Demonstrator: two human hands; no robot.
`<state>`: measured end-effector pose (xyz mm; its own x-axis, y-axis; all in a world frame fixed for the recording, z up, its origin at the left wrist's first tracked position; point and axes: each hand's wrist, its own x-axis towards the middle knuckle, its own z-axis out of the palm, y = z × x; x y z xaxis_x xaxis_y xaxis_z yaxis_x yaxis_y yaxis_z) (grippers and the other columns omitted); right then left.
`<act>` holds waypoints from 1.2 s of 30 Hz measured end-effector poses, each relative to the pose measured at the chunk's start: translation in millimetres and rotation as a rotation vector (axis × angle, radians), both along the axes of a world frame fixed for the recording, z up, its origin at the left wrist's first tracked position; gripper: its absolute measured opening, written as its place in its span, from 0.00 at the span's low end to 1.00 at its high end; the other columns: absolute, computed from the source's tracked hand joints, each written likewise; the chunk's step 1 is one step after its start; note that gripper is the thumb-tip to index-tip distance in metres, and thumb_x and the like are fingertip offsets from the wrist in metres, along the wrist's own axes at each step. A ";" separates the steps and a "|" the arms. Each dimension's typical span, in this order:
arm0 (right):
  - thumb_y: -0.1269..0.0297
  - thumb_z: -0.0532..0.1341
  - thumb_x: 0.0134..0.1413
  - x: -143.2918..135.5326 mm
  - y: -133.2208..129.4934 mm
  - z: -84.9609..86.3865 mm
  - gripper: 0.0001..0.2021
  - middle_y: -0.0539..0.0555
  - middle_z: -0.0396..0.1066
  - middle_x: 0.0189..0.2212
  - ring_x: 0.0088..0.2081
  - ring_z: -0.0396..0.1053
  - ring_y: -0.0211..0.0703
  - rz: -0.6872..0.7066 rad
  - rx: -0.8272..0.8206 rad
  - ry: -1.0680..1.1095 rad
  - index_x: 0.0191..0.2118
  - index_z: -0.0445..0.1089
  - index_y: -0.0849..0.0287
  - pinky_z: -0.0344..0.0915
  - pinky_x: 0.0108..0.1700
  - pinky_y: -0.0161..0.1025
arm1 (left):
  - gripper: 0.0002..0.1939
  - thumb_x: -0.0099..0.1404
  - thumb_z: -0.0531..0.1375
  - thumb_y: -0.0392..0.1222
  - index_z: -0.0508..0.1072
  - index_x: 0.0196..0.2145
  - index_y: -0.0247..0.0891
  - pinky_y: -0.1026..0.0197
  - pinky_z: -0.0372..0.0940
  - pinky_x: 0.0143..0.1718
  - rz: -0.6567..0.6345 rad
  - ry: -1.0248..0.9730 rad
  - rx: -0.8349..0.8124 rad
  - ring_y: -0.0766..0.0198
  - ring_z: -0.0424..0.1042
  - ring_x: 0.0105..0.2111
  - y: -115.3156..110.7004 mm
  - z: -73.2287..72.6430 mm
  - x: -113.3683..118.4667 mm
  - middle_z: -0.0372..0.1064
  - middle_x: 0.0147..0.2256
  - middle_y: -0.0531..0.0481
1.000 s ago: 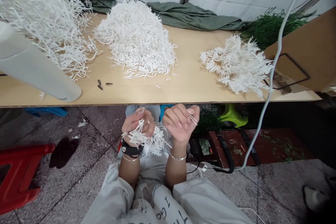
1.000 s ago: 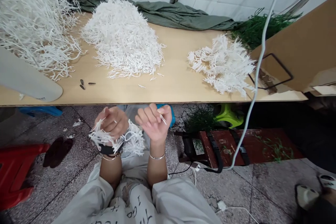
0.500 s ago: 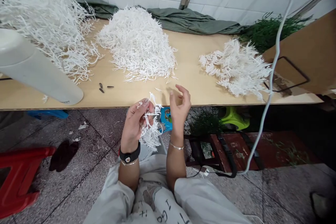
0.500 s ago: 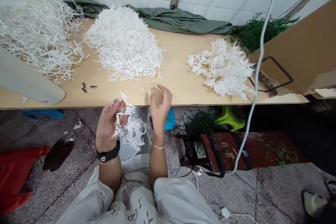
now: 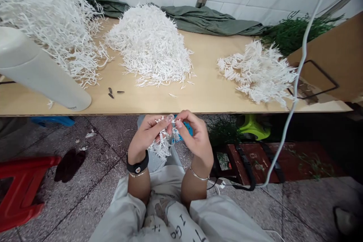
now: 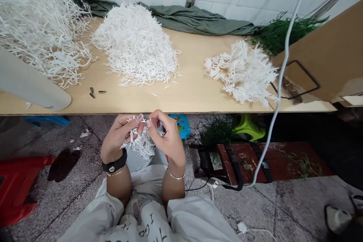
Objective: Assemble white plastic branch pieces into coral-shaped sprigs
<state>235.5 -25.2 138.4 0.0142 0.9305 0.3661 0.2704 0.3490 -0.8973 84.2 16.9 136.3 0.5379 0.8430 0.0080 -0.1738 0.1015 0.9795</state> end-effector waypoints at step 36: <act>0.60 0.56 0.59 -0.2 36.6 -17.9 0.15 0.57 0.68 0.50 0.52 0.64 0.43 -0.405 0.102 -0.037 0.51 0.66 0.56 0.60 0.52 0.45 | 0.19 0.60 0.60 0.52 0.62 0.22 0.36 0.71 0.48 0.12 0.264 -0.411 -0.227 0.78 0.45 0.12 -14.0 8.9 22.5 0.49 0.17 0.58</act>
